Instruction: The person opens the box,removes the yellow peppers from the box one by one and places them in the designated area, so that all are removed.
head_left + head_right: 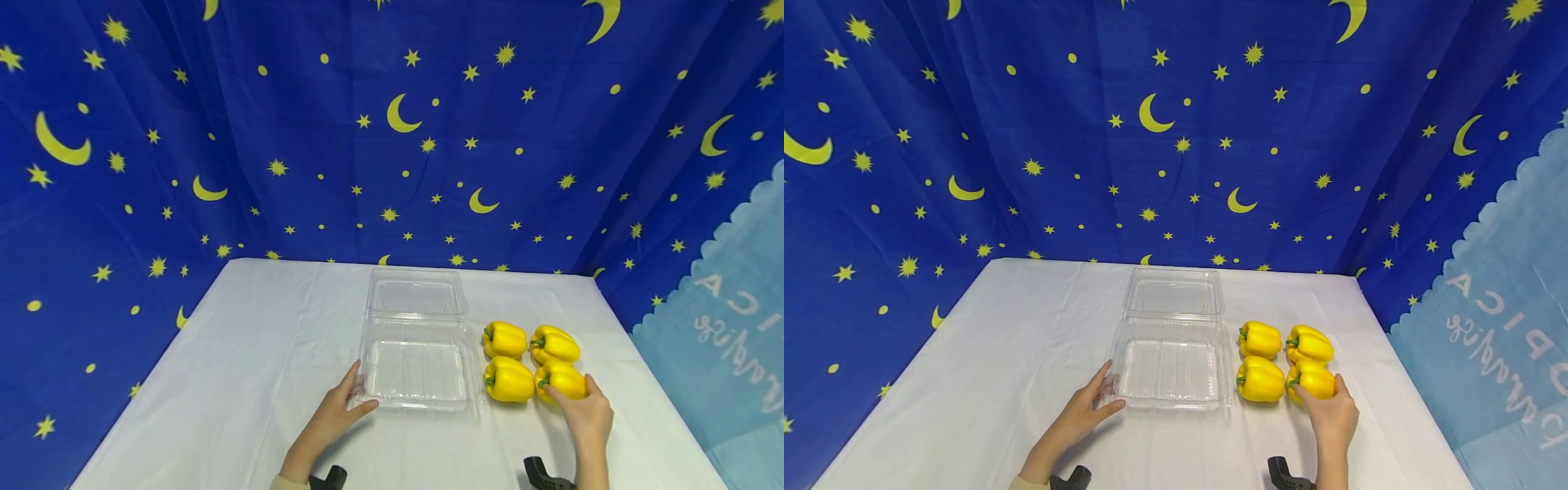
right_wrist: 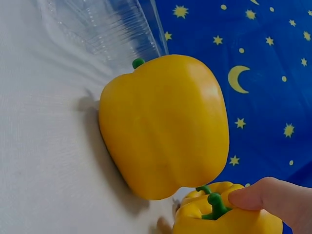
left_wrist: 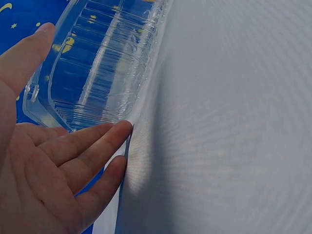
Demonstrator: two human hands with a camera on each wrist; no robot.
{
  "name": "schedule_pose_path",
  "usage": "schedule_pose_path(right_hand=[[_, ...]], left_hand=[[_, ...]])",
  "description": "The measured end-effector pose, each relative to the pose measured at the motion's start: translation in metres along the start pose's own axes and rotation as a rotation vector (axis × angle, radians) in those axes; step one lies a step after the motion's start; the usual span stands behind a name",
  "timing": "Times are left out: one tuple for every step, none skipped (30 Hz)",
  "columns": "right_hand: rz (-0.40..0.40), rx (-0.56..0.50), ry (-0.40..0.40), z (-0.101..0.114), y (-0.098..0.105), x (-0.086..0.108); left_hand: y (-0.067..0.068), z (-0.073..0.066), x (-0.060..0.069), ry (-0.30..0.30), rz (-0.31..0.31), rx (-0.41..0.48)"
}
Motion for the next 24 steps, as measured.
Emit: schedule_pose_path(right_hand=[[-0.001,0.000,0.001,-0.001,0.000,0.000],[0.000,-0.001,0.001,-0.001,-0.001,0.000],[0.003,-0.002,0.000,-0.002,-0.001,0.000],[0.006,-0.001,0.001,-0.002,-0.001,0.000],[0.008,-0.001,0.002,-0.003,-0.002,0.000],[0.008,0.000,0.003,-0.003,-0.002,0.000],[0.011,0.001,0.002,-0.004,-0.002,0.000],[0.014,0.000,0.002,-0.004,-0.002,0.000],[0.014,0.001,0.001,-0.004,-0.003,-0.001],[0.014,0.001,0.001,-0.005,-0.003,-0.001],[0.015,0.000,-0.001,-0.005,-0.003,-0.001],[0.017,0.000,-0.003,-0.005,-0.003,-0.001],[0.020,0.000,-0.005,-0.005,-0.004,-0.001],[0.024,0.001,-0.007,-0.005,-0.004,-0.002],[0.028,0.002,-0.010,-0.005,-0.005,-0.002],[0.031,0.001,-0.013,-0.006,-0.005,-0.002],[0.035,0.001,-0.017,-0.006,-0.006,-0.002],[0.040,0.000,-0.020,-0.007,-0.006,-0.003],[0.045,0.000,-0.023,-0.007,-0.007,-0.003],[0.051,-0.001,-0.026,-0.007,-0.008,-0.004],[0.058,-0.001,-0.027,-0.008,-0.009,-0.004],[0.069,-0.002,-0.026,-0.008,-0.010,-0.004],[0.083,-0.001,-0.024,-0.008,-0.011,-0.005],[0.097,0.000,-0.022,-0.009,-0.012,-0.005]], left_hand=[[0.000,0.000,0.000,0.000,0.000,0.001],[0.000,0.000,0.000,0.001,0.000,0.002],[0.000,0.000,0.000,0.001,0.000,0.003],[0.000,0.000,0.001,0.002,0.001,0.004],[0.000,0.000,0.001,0.002,0.002,0.003],[0.000,0.000,0.001,0.002,0.003,0.001],[0.000,-0.001,0.001,0.002,0.004,0.002],[0.000,-0.001,0.001,0.002,0.004,0.002],[0.000,-0.001,0.001,0.001,0.003,0.002],[0.000,-0.001,0.002,0.001,0.002,0.000],[0.000,-0.001,0.002,-0.001,0.000,0.001],[0.000,-0.001,0.002,-0.002,-0.001,0.001],[0.000,-0.002,0.002,-0.010,-0.001,-0.004],[0.000,-0.002,0.002,-0.011,-0.002,-0.004],[0.000,-0.002,0.003,-0.013,-0.003,-0.007],[0.000,-0.002,0.003,-0.014,-0.003,-0.009],[0.000,-0.002,0.003,-0.015,-0.004,-0.009],[0.000,-0.002,0.002,-0.015,-0.005,-0.011],[0.000,-0.002,0.002,-0.017,-0.007,-0.012],[0.000,-0.002,0.002,-0.010,-0.010,-0.006],[0.000,-0.002,0.002,-0.008,-0.011,-0.006],[0.000,-0.002,0.002,-0.006,-0.011,-0.003],[0.000,-0.002,0.002,-0.004,-0.010,-0.002],[0.000,-0.002,0.002,-0.003,-0.009,-0.001]])
Point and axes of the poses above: each hand's wrist, its own x-axis away from the middle knuckle, its own y-axis out of the back of the hand, z = x × y, the point moved 10 cm from there along -x, towards the middle knuckle, and after that the axes turned 3 degrees about y, right-handed, at the moved point
